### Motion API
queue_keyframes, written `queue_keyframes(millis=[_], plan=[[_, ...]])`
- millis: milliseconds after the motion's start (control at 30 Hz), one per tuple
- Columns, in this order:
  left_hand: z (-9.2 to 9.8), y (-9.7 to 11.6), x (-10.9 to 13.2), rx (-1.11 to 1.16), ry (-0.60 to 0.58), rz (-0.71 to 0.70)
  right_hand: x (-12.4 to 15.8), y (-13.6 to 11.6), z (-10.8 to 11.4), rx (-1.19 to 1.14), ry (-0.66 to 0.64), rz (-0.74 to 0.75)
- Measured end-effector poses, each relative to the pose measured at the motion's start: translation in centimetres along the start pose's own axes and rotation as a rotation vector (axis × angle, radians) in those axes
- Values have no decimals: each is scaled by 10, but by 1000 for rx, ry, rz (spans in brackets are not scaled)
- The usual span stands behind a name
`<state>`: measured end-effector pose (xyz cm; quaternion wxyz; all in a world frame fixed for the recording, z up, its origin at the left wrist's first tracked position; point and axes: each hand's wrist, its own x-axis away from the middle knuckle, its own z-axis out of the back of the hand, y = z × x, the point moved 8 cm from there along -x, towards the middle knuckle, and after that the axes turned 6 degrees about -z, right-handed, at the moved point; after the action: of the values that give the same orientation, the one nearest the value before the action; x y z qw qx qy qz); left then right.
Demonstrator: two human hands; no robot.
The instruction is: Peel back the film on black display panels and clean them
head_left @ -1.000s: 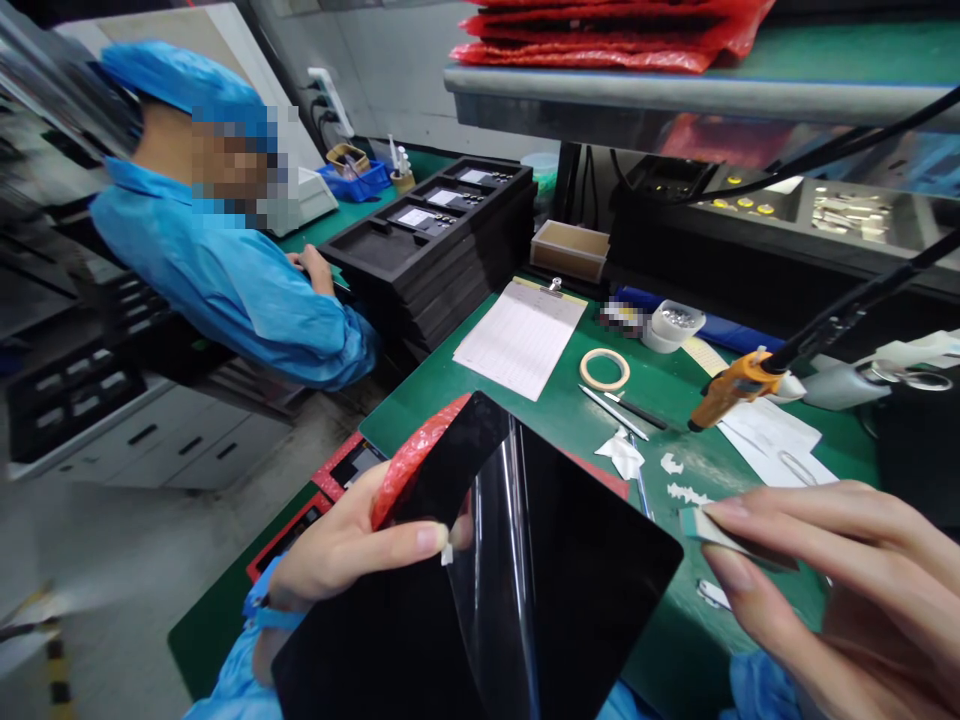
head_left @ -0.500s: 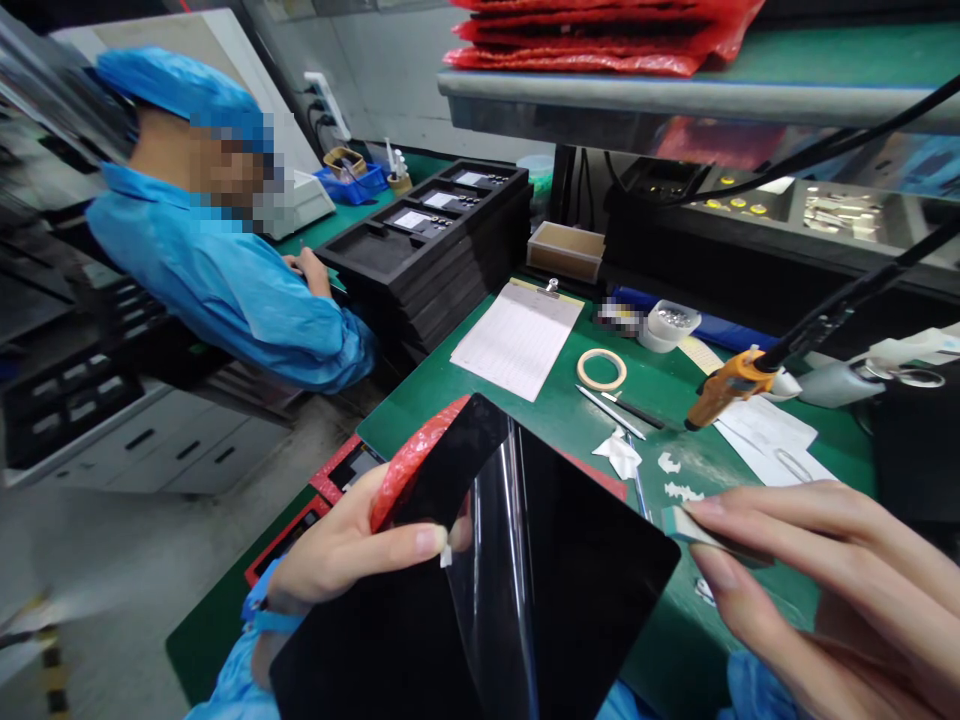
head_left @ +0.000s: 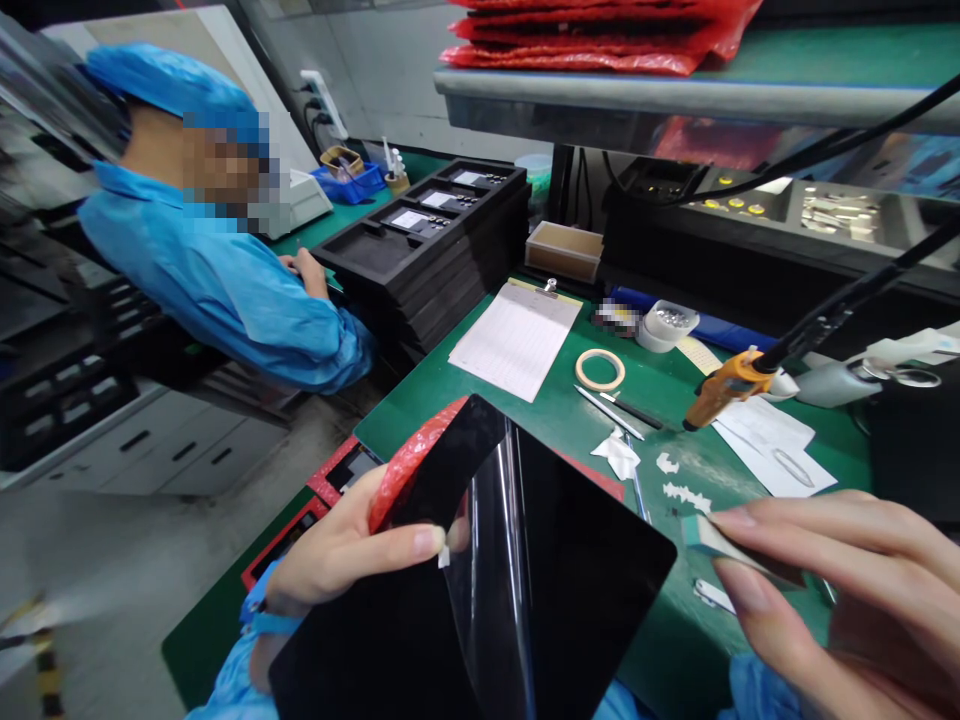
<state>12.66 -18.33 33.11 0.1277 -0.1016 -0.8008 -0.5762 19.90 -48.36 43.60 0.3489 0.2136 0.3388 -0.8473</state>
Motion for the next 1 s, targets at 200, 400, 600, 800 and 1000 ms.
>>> queue_keyframes(millis=[200, 400, 600, 800, 1000], plan=[[3, -3, 2, -1, 21, 20, -1, 6, -1, 34, -94, 87], [0, 1, -2, 2, 5, -11, 13, 14, 0, 10, -36, -34], [-2, 2, -5, -3, -1, -22, 21, 17, 2, 3, 67, -172], [-6, 3, -6, 14, -3, -22, -8, 5, -5, -5, -34, -58], [-6, 3, -5, 12, 30, -11, -13, -1, -5, -17, -81, 62]])
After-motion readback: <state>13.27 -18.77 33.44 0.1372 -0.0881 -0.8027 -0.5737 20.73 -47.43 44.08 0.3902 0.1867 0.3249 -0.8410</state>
